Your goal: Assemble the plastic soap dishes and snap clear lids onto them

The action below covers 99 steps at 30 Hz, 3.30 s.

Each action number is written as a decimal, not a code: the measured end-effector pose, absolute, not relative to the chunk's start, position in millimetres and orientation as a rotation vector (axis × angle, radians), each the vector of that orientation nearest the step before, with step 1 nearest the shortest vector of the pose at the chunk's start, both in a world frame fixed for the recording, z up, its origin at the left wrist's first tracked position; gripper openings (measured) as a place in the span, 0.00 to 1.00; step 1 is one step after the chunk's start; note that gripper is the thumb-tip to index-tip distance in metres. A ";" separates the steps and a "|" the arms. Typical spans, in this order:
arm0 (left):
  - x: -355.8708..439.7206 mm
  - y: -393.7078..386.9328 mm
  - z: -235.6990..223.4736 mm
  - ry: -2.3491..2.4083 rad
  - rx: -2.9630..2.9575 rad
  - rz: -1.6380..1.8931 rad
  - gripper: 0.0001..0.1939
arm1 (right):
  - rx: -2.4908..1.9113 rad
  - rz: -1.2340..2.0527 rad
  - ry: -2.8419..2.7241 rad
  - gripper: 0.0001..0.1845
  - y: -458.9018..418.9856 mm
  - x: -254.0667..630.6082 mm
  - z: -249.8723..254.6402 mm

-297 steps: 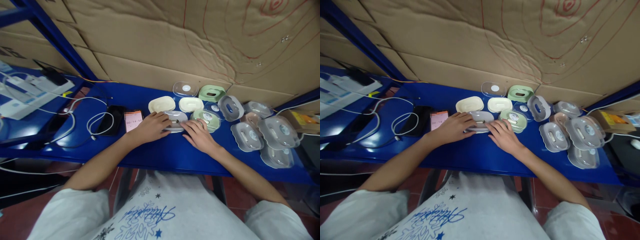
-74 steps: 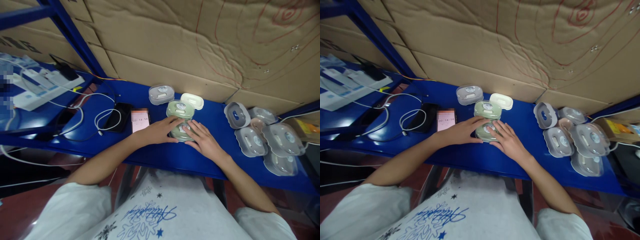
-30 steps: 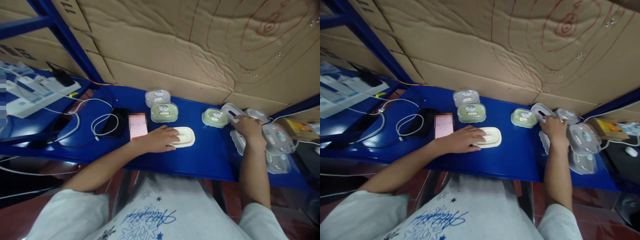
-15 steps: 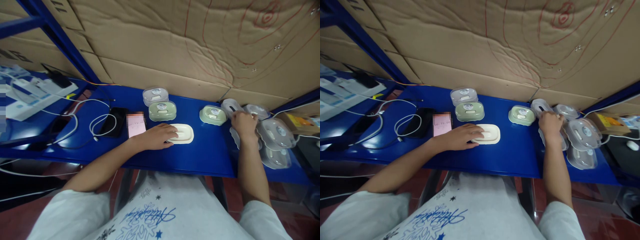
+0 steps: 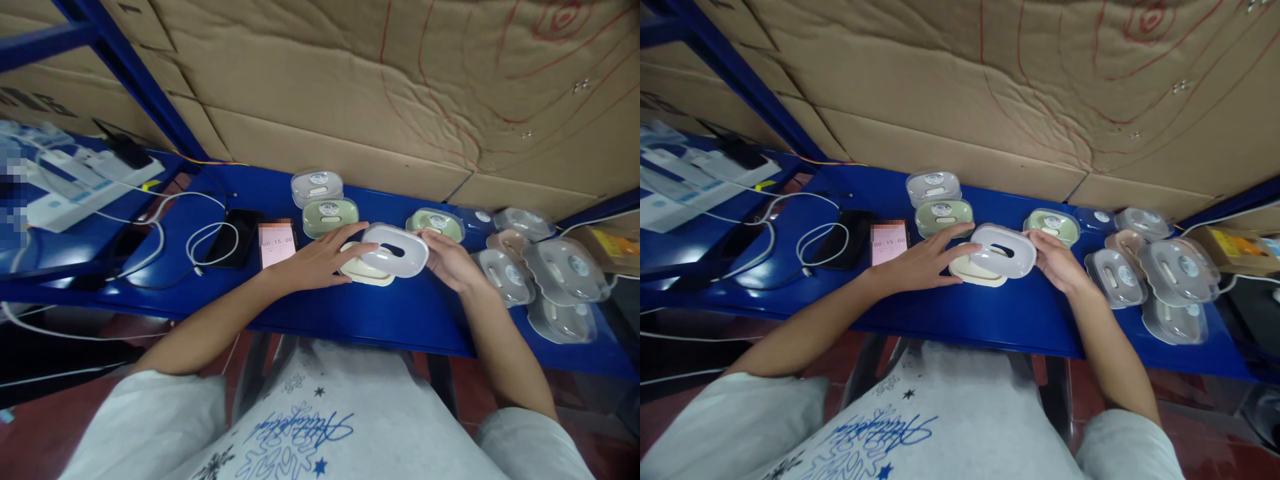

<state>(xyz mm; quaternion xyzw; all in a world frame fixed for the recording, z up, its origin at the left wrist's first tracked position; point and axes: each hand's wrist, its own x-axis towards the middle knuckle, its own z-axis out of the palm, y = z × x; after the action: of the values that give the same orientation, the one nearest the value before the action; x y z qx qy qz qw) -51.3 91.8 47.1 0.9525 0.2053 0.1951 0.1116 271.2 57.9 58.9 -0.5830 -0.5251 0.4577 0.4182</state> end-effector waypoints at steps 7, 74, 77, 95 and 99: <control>-51.9 94.8 43.0 0.638 2.800 0.476 0.37 | -1.451 0.543 -1.709 0.33 53.7 239.0 35.5; -52.1 91.3 45.2 0.825 2.635 0.358 0.35 | -1.987 0.226 -2.410 0.40 50.6 332.6 56.1; -52.0 93.8 43.5 0.830 2.584 0.362 0.40 | -1.805 0.328 -2.487 0.42 40.2 314.2 54.5; -54.6 99.0 38.0 0.787 2.467 0.411 0.52 | -1.151 0.055 -2.628 0.31 30.7 217.0 40.4; -55.1 102.0 31.8 0.789 2.486 0.428 0.50 | -1.108 0.001 -2.653 0.32 35.5 221.8 34.3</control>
<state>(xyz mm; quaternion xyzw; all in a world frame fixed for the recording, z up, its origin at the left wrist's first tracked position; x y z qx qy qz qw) -55.1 102.0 31.8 0.9114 0.2895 0.1568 0.2468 221.8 35.5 34.3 -0.3819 -0.9146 0.0003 0.1327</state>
